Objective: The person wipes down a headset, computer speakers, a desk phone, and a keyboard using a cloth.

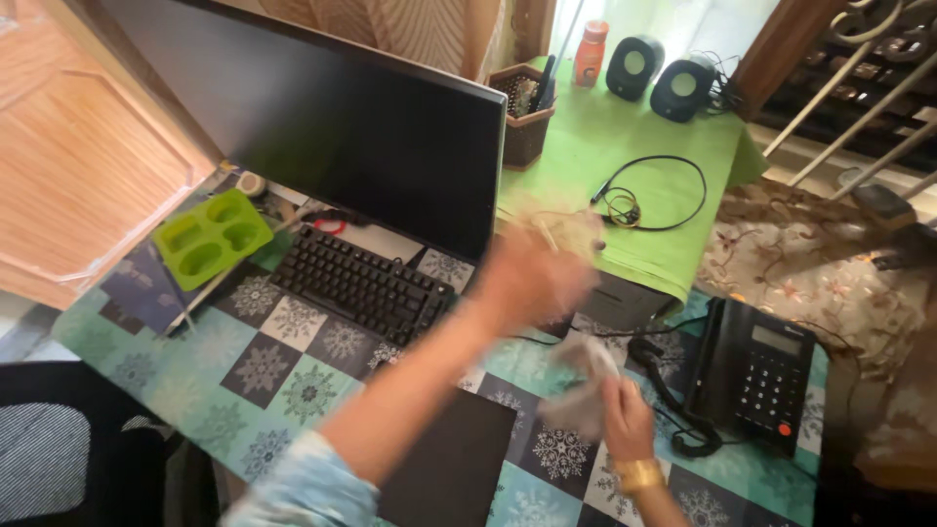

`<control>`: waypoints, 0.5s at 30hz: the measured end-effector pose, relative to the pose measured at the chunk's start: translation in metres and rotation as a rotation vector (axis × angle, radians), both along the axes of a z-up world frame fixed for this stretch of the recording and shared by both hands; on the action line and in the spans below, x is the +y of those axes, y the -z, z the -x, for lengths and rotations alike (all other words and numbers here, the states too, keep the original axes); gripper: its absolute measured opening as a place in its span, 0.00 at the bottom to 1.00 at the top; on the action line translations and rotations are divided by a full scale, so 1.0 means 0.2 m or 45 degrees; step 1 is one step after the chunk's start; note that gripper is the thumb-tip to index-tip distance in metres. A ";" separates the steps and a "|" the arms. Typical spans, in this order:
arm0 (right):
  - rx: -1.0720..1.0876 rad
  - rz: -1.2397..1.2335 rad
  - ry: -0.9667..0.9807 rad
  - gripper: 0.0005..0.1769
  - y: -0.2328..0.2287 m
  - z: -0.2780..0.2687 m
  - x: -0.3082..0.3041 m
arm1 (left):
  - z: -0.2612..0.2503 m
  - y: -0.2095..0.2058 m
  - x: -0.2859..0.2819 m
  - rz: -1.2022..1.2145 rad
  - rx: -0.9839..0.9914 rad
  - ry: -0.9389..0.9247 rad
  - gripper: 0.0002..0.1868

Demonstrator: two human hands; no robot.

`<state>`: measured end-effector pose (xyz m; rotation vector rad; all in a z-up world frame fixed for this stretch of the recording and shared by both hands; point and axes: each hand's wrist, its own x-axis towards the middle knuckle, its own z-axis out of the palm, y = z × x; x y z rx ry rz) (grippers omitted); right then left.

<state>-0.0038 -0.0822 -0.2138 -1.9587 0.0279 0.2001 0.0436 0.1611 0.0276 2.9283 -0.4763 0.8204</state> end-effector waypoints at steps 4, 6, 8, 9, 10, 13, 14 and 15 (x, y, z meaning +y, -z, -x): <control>-1.390 0.421 -0.373 0.22 -0.30 -0.38 0.36 | -0.11 -0.56 0.38 -0.014 -0.513 -0.092 0.26; -1.514 0.480 -0.463 0.23 -0.27 -0.51 0.49 | -0.19 -0.65 0.44 -0.080 -0.424 -0.150 0.24; -1.416 1.108 -0.620 0.30 -0.15 -0.61 0.59 | -0.24 -0.65 0.48 -0.146 -0.331 -0.205 0.23; -1.419 1.099 -0.621 0.30 -0.08 -0.67 0.63 | -0.26 -0.63 0.50 -0.070 -0.218 -0.216 0.22; -1.218 1.312 -0.887 0.29 -0.01 -0.72 0.64 | -0.28 -0.61 0.51 0.008 -0.103 -0.221 0.21; -1.140 1.364 -1.096 0.36 0.15 -0.83 0.75 | -0.29 -0.55 0.55 0.167 -0.328 0.007 0.20; -1.283 1.219 -1.025 0.45 0.17 -0.87 0.79 | -0.28 -0.54 0.55 0.169 -0.321 0.017 0.20; -1.271 1.221 -1.020 0.45 0.17 -0.90 0.84 | -0.25 -0.54 0.56 0.174 -0.320 0.016 0.18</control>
